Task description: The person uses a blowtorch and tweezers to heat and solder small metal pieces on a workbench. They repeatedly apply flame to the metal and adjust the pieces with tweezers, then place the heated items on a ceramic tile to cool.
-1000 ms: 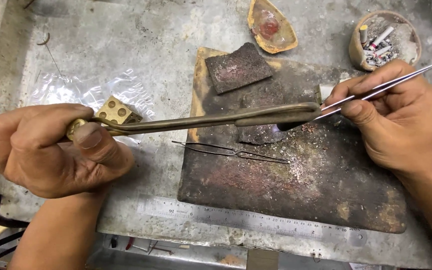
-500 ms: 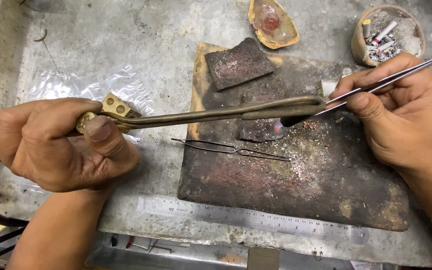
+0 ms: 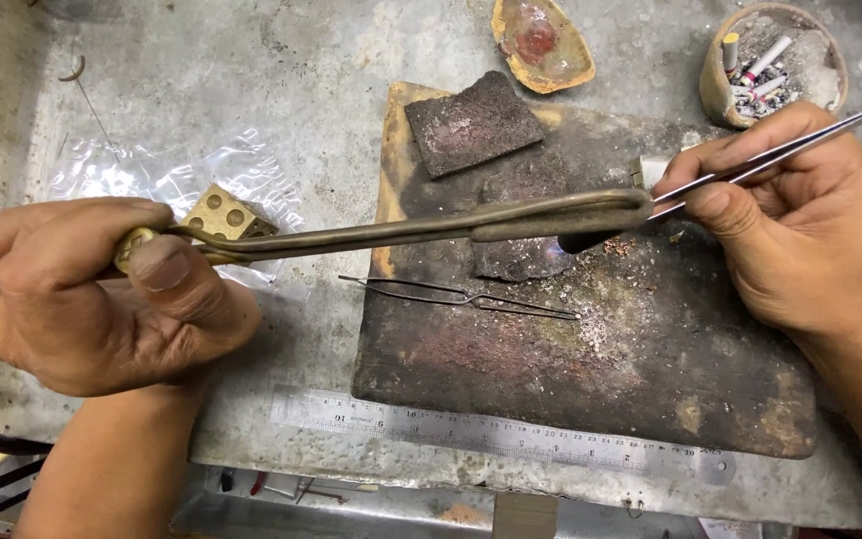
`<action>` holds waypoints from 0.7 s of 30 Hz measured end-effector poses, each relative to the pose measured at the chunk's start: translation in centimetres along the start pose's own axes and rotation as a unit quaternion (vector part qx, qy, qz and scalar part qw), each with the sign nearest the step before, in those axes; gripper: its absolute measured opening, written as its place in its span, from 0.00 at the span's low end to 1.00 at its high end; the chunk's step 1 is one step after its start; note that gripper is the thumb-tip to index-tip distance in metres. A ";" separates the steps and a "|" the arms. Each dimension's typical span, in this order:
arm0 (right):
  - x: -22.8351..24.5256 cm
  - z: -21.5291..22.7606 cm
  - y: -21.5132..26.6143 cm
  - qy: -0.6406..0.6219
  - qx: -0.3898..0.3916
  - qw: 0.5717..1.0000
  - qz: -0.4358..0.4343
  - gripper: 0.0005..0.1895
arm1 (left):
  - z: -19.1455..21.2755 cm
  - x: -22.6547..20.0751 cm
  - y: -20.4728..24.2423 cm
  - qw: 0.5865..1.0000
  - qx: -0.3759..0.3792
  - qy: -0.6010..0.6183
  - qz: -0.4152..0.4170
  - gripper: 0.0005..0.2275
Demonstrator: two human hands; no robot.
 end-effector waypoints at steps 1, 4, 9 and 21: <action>0.1 0.0 0.0 0.000 0.001 1.000 0.000 0.14 | -0.1 0.0 0.0 1.000 0.000 0.000 0.000 0.15; 0.1 -0.1 0.0 -0.012 0.001 1.000 -0.003 0.14 | -0.1 0.0 0.0 1.000 -0.011 0.005 0.001 0.15; 0.0 -0.1 0.0 -0.010 0.002 1.000 0.003 0.13 | 0.1 0.1 0.2 1.000 0.003 -0.010 0.008 0.14; 0.2 -0.1 -0.1 0.009 0.005 1.000 0.019 0.15 | 0.2 0.2 0.4 0.999 0.006 -0.036 0.009 0.13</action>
Point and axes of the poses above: each hand's wrist, its own y-axis away from the middle knuckle, its own z-axis out of the back of the hand, x = y × z, the point moved 4 cm from there along -y, towards the middle knuckle, and after that the axes turned 11 degrees about y, right-handed, at the moved point
